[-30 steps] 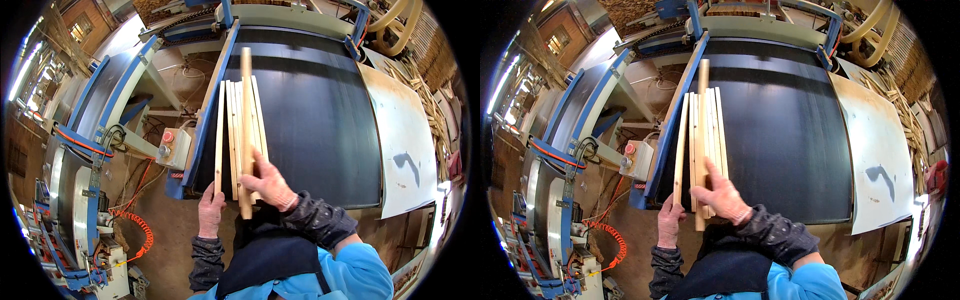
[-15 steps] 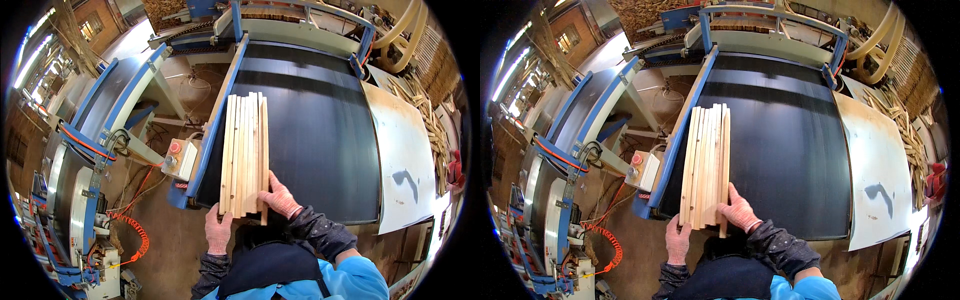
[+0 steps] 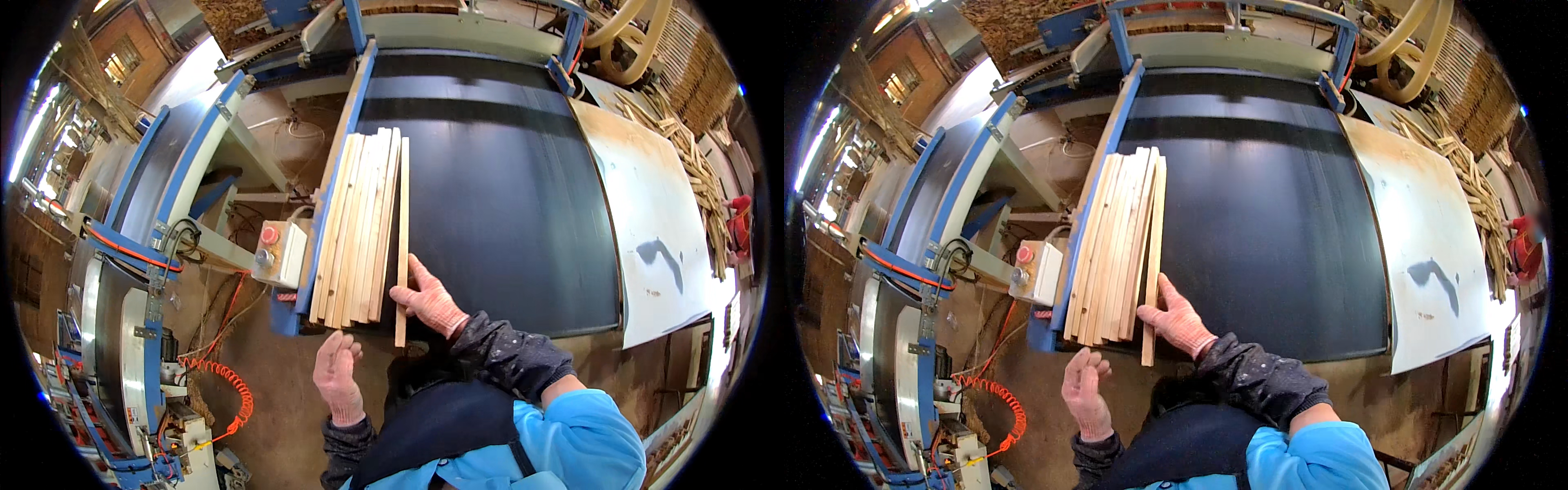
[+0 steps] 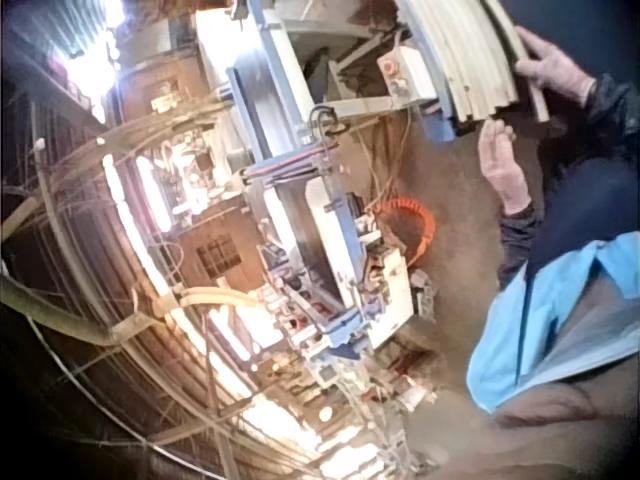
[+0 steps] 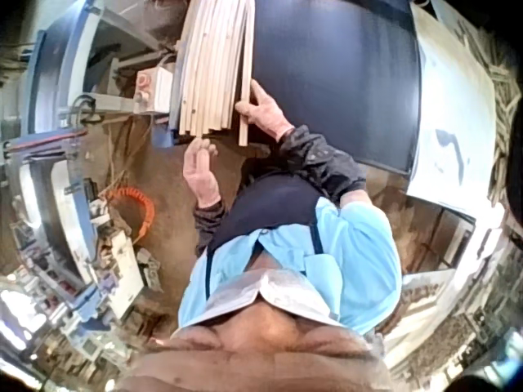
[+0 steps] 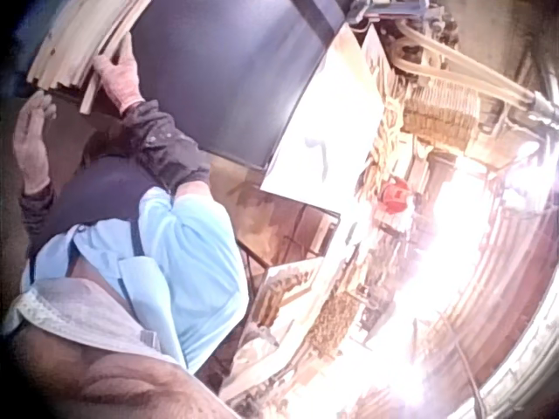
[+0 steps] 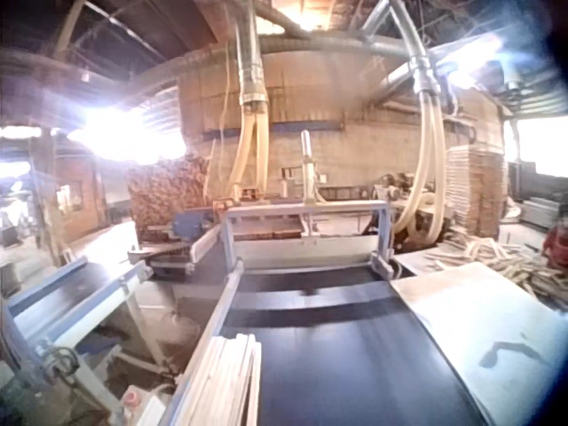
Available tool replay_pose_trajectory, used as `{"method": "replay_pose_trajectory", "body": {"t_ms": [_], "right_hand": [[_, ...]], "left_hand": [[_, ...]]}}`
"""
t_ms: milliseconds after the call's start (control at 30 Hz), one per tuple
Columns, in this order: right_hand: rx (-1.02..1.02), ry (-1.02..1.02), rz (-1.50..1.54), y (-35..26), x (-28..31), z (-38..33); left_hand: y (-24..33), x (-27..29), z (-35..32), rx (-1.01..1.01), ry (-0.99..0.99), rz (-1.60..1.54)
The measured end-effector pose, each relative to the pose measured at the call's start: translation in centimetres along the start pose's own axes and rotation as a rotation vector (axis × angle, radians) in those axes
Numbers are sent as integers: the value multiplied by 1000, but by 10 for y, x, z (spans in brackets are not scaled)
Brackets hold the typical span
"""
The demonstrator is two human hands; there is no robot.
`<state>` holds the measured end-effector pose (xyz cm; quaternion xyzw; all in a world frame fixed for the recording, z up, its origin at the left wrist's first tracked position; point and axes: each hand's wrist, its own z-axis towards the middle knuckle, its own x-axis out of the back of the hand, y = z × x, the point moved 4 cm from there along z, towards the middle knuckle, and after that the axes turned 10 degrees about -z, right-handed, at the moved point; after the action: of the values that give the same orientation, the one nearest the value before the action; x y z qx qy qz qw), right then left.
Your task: The person repeatedly picks up bundles of thin wooden strips from a metal table, carries them to a conveyor belt, and places them onto the belt. The person also stacks the strips on the table and briefly interacts with a machine control panel.
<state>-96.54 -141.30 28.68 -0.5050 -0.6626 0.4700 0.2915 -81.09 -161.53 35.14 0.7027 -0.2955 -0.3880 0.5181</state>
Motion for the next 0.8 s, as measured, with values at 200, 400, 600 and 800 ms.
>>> {"method": "replay_pose_trajectory", "body": {"t_ms": [200, 400, 600, 800], "right_hand": [[47, -90, 391, -19, 46, -61], [-187, 95, 916, 22, 84, -112], [-283, 63, 1043, 49, 87, -151], [-363, 80, 1160, 81, 92, -170]], "left_hand": [[-14, -81, 7, 211, -409, 53], [-79, -150, 10, 626, -525, -167], [-96, -195, 3, 653, -686, -342], [-106, -212, -9, 712, -710, -196]]}}
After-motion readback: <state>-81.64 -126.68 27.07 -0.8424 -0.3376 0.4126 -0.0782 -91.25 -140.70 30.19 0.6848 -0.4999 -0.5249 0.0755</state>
